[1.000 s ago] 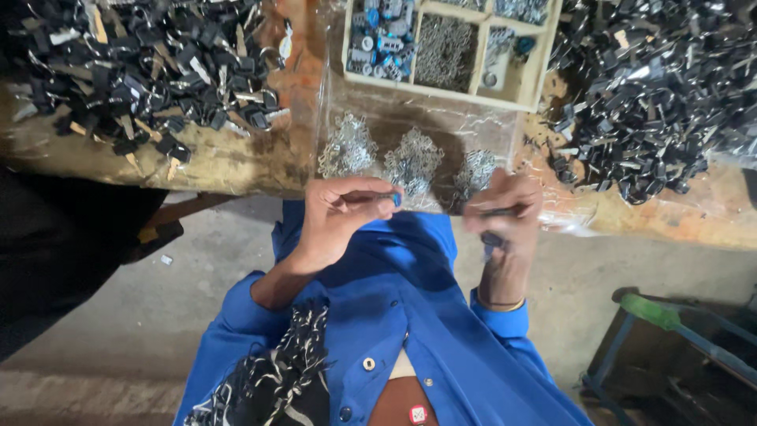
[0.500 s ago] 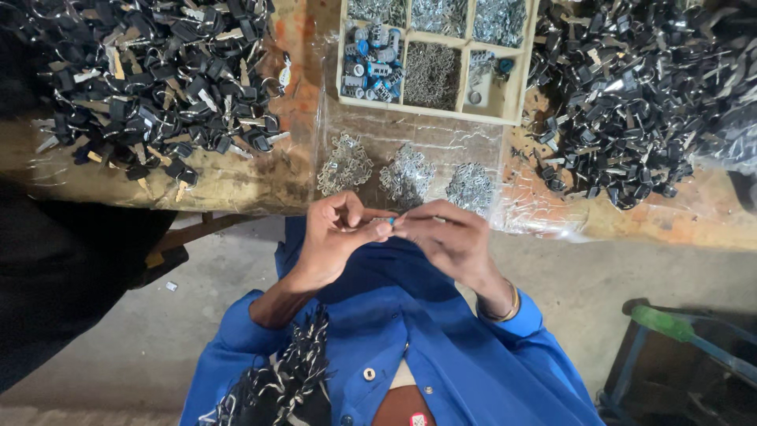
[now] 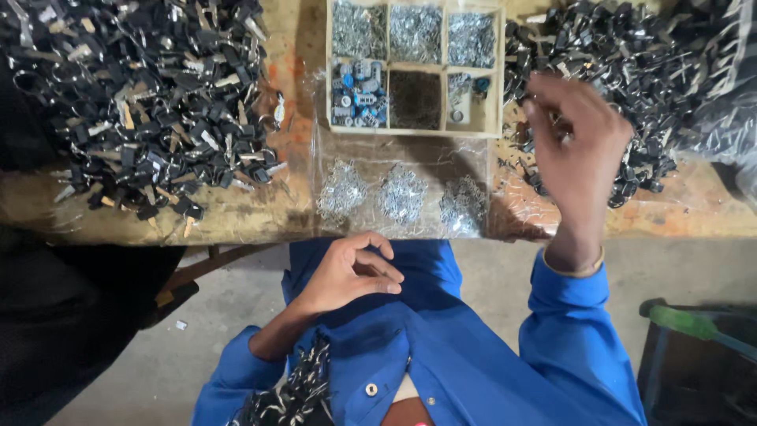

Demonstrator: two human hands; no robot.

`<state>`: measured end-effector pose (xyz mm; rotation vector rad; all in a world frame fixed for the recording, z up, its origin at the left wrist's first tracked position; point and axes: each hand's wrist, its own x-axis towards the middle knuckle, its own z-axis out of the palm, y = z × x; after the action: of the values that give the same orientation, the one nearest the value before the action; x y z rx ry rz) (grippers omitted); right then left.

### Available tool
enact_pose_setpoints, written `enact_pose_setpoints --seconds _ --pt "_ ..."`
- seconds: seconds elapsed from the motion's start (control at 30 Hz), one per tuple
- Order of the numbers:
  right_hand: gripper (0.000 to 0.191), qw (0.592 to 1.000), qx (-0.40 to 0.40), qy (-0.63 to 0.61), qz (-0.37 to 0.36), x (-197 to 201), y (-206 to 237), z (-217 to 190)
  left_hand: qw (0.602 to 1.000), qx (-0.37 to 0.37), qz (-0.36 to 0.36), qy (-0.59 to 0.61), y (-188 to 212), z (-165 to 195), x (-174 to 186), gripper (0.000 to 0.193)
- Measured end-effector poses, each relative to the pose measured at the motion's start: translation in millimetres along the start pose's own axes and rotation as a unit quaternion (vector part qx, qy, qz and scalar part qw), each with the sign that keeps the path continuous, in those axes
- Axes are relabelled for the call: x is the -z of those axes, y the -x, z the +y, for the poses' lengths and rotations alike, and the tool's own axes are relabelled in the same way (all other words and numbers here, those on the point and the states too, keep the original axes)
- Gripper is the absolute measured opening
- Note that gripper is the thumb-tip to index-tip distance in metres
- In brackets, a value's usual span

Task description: The person assembles padlocks at a workbench. They pick small metal pin tumblers and springs from a compartment tray, insert them one at a time into a padlock body held in their hands, and press the parts into place, repeating the cycle for successive padlock bodies.

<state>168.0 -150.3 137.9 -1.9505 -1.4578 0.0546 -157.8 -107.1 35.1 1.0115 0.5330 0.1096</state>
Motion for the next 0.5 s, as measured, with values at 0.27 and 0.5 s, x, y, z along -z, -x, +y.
enact_pose_setpoints --seconds 0.27,0.5 --pt "0.037 0.93 -0.156 0.234 -0.237 22.7 82.0 58.0 0.976 -0.108 0.043 -0.186 0.9 49.5 16.3 0.031" --pt "0.018 0.978 -0.159 0.128 -0.034 -3.8 138.2 79.1 0.885 -0.155 0.11 -0.425 -47.6 105.0 19.9 0.016"
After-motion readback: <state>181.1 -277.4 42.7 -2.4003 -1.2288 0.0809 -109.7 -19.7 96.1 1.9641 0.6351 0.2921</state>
